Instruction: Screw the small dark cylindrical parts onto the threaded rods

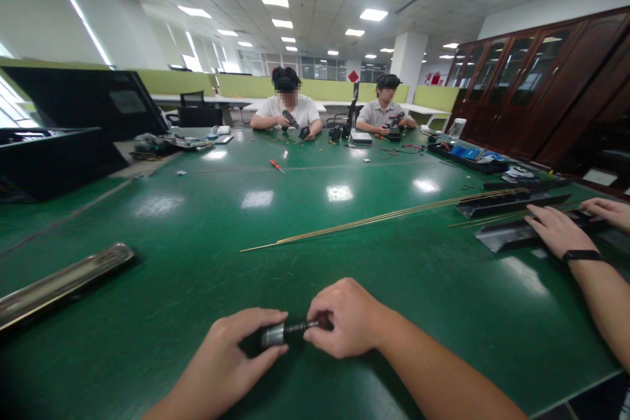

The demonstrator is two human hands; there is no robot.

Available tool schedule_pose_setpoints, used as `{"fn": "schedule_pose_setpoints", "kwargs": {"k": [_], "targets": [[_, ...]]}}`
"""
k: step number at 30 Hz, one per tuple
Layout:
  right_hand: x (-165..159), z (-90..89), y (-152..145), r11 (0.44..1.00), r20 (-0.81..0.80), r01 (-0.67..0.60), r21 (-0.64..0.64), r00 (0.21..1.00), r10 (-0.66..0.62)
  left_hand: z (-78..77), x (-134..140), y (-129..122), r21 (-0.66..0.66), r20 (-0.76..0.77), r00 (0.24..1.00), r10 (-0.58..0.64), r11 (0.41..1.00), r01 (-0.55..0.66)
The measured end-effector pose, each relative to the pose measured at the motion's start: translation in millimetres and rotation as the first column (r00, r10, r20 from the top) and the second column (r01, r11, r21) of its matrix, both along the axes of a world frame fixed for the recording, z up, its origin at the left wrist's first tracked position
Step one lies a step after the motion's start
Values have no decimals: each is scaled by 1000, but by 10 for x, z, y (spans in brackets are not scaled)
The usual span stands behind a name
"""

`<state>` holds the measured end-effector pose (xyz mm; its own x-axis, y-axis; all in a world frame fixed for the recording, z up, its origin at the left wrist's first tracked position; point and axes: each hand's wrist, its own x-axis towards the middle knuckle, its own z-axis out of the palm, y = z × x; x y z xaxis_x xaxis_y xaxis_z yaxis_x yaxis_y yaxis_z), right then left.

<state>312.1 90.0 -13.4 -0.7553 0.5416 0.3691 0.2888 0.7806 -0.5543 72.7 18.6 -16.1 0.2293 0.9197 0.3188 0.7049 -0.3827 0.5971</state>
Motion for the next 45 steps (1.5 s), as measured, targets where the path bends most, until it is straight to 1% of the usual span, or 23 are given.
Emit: {"fn": "schedule_pose_setpoints", "kwargs": {"k": [7,14,24,29,34,37,39,41,43,45], "targets": [[3,9,4,1000,11,14,-3,1000,-14,8,-8,8,25,-20,1000,9,1000,-8],[15,19,20,1000,0,18,-9,1000,-18,22,-27,24,100,-25,1000,2,995,1],[34,14,52,999,-32,30,-26,999,-31,12,-62,27,115,-42,999,19,993,-14],[43,4,61,999,-36,29,-32,999,-30,26,-71,34,73,-40,998,40,997,-37],[47,6,77,998,-58,31,-47,998,-34,26,-67,54,-44,-36,998,50,998,-51],[46,15,85,994,-84,24,-104,996,-33,9,-80,74,-110,-17,998,58,992,-59],[46,16,92,980,-123,7,-199,992,-32,0,-89,95,-123,17,999,47,991,-44],[48,8,103,953,-167,-16,-304,985,-37,-3,-96,120,-146,81,995,51,988,-39],[48,-10,118,926,-189,-25,-376,981,-50,2,-114,155,-188,148,985,87,981,-59],[47,-34,136,913,-187,-20,-407,980,-62,14,-172,204,-216,184,973,141,971,-100]]}}
